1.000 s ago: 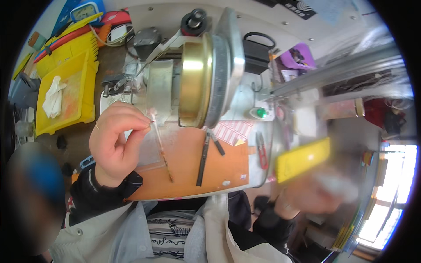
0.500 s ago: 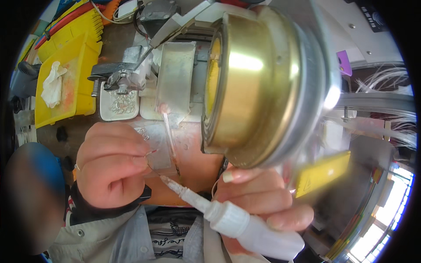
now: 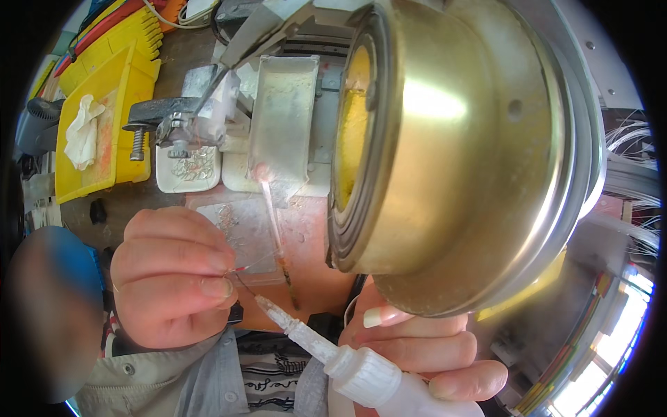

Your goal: Polishing and assembling small metal components using a spinning wheel machine and hand tools at a workshop bench.

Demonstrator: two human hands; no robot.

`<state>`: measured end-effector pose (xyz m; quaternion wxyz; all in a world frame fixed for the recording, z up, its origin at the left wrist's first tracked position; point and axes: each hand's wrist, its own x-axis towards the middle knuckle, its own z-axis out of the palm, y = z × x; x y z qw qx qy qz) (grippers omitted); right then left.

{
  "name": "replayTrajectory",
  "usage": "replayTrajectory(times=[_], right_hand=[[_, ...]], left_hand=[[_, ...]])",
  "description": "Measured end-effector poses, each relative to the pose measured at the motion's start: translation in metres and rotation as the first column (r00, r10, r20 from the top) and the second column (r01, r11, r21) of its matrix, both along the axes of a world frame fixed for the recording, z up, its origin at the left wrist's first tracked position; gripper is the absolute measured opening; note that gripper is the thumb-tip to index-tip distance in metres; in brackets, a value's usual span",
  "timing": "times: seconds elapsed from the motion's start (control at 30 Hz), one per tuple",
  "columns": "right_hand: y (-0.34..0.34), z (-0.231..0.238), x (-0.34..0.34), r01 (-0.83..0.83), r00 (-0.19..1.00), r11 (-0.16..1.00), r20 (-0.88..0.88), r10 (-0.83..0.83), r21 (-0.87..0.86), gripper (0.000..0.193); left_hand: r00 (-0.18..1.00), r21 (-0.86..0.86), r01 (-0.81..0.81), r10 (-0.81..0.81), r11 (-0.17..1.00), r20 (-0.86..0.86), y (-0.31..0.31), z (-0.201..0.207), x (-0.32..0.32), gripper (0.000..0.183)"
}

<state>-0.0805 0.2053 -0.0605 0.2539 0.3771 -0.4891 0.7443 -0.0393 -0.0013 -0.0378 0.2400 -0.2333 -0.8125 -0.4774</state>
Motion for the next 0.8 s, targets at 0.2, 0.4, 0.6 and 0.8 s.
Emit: replayTrajectory(times=[0.2,0.4,0.6,0.8], right_hand=[[0.0,0.0,-0.002,-0.01,1.0,1.0,-0.019,0.01,-0.014,0.039],[-0.003,-0.002,-0.003,0.022,0.999,1.0,-0.045,-0.022,0.0,0.041],[-0.021,0.01,0.009,0.075,0.987,0.996,0.146,-0.066,-0.056,0.035],[-0.013,0.006,-0.001,0.07,0.991,0.996,0.116,-0.063,-0.059,0.027]], left_hand=[[1.0,-0.017,0.016,-0.016,1.0,-0.026,0.0,0.0,-0.002,0.028],[1.0,0.014,-0.026,0.026,1.0,0.012,0.002,0.001,0.003,0.028],[0.997,-0.002,-0.073,0.073,0.997,-0.016,0.002,-0.005,-0.006,0.029],[0.962,-0.052,-0.191,0.177,0.98,-0.206,0.019,-0.008,-0.014,0.026]])
